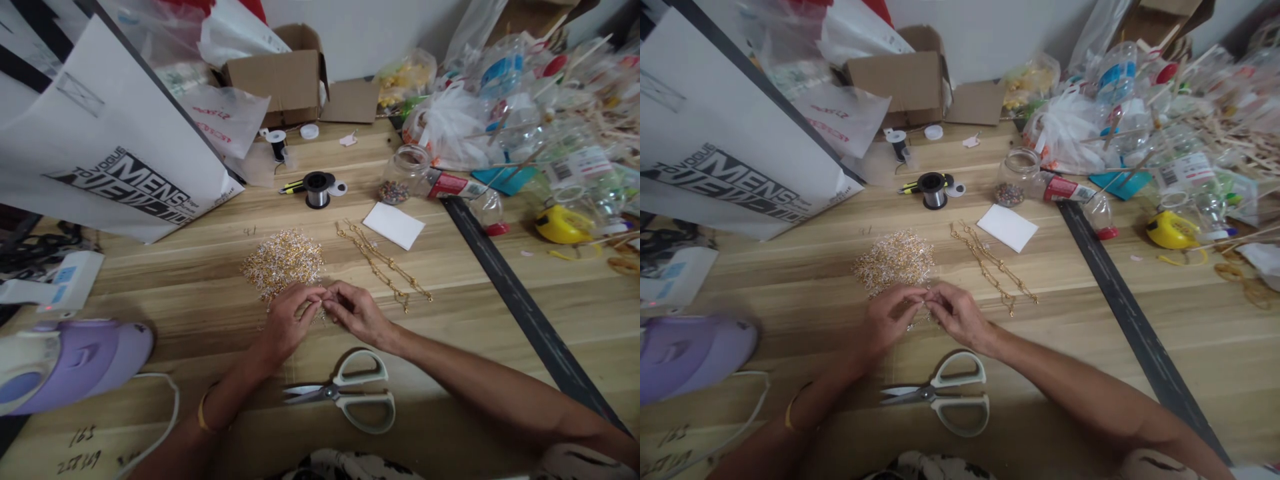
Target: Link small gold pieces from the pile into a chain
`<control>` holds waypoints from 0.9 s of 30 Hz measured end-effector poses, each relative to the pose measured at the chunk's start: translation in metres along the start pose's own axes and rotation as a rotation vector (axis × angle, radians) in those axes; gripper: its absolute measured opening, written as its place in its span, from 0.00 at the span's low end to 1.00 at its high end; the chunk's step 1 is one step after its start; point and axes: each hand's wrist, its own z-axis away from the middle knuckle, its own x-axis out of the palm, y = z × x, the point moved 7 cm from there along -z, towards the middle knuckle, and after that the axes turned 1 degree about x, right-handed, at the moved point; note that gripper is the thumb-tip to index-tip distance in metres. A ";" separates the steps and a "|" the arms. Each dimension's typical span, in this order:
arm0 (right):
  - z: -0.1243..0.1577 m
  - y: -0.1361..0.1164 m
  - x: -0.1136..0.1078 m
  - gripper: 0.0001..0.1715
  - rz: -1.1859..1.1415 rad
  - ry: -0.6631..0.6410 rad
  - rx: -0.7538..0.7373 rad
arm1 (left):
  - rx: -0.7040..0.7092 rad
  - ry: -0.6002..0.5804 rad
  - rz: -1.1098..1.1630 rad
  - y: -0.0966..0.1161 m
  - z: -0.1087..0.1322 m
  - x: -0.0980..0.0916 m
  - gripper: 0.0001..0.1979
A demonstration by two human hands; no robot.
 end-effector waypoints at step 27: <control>-0.002 0.000 -0.001 0.14 -0.175 0.018 0.085 | -0.158 0.556 -0.624 -0.048 -0.011 -0.135 0.12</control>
